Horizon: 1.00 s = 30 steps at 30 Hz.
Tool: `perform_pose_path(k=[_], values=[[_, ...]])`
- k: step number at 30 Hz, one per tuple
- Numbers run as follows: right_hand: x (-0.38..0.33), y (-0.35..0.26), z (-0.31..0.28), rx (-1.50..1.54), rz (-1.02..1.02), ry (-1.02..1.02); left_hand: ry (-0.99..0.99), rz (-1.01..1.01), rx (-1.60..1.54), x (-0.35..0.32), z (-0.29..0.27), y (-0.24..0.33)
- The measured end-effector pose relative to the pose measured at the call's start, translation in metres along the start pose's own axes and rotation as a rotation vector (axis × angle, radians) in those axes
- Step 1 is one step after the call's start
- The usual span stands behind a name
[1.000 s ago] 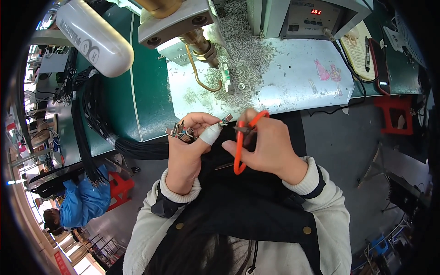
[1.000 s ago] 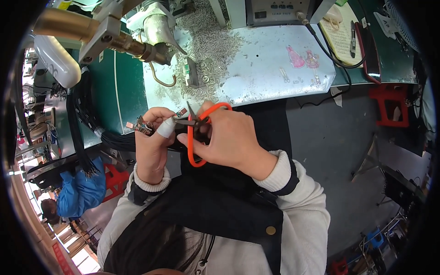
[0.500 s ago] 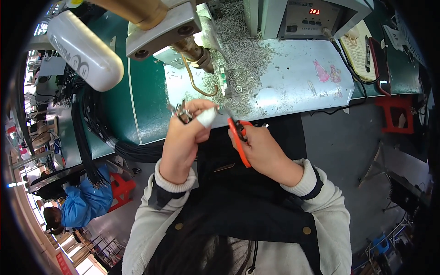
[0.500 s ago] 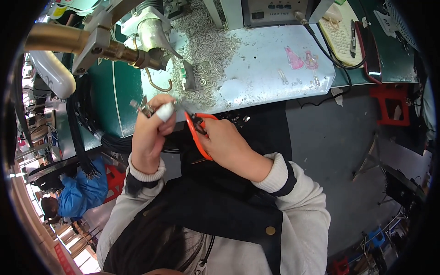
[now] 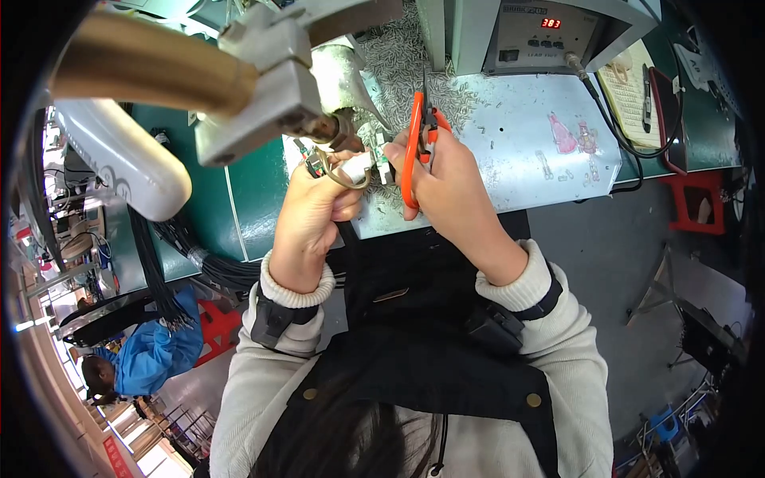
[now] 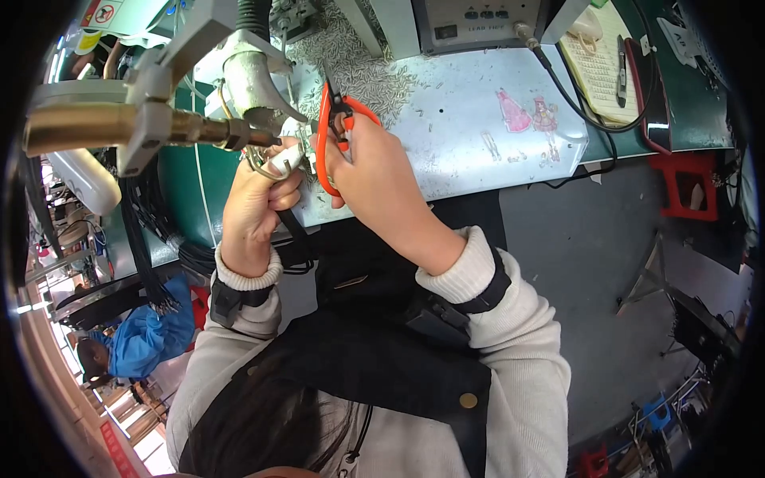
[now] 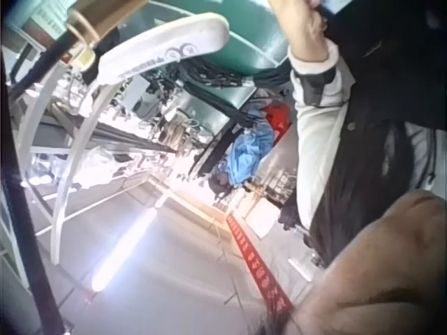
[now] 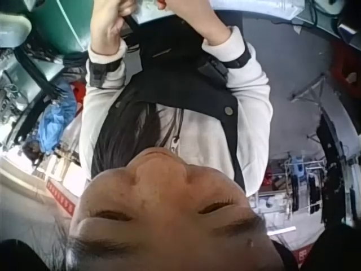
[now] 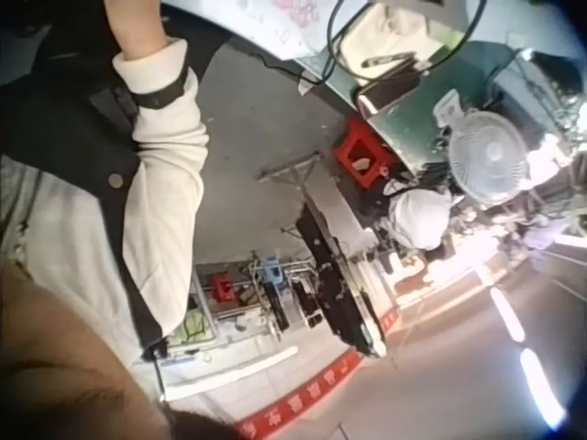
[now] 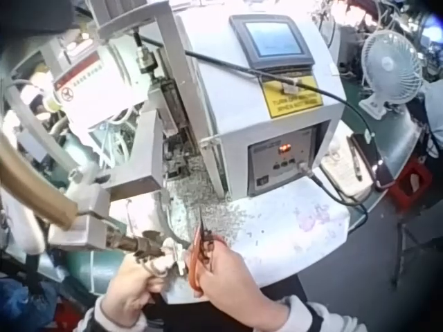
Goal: Trim and process wire bundles using scissors and an industrial machine at a factory workstation.
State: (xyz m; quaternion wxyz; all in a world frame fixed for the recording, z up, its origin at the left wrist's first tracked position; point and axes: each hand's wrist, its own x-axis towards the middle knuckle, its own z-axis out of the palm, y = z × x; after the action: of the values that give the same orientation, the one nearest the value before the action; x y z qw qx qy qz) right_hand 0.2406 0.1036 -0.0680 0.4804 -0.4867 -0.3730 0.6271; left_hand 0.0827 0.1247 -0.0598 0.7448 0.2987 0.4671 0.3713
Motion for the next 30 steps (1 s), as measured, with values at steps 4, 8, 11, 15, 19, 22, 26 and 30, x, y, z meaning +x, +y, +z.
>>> perform_pose_path(k=[4, 8, 11, 15, 19, 22, 26, 30], values=[[-0.001, 0.003, 0.001, -0.052, 0.028, 0.025, -0.037, 0.015, 0.041, 0.0, -0.001, 0.004], [-0.001, 0.006, 0.002, -0.069, -0.005, 0.023, 0.027, 0.124, 0.116, -0.001, -0.001, -0.003], [-0.001, 0.007, 0.002, -0.061, -0.038, 0.017, 0.06, 0.119, 0.123, -0.004, 0.0, -0.004], [-0.001, 0.007, 0.003, -0.08, -0.044, 0.028, 0.066, 0.078, 0.151, -0.002, 0.0, -0.001], [0.0, 0.013, 0.003, -0.095, -0.081, 0.046, 0.079, 0.046, 0.203, -0.004, 0.005, 0.002], [-0.009, 0.012, 0.002, -0.036, -0.093, 0.015, 0.018, 0.012, 0.148, -0.013, 0.005, 0.004], [-0.031, 0.002, 0.003, 0.091, -0.103, 0.012, -0.049, 0.011, 0.022, -0.032, 0.005, -0.003], [-0.041, 0.003, -0.001, 0.238, -0.312, 0.209, 0.082, 0.146, 0.109, -0.051, 0.002, -0.012]])
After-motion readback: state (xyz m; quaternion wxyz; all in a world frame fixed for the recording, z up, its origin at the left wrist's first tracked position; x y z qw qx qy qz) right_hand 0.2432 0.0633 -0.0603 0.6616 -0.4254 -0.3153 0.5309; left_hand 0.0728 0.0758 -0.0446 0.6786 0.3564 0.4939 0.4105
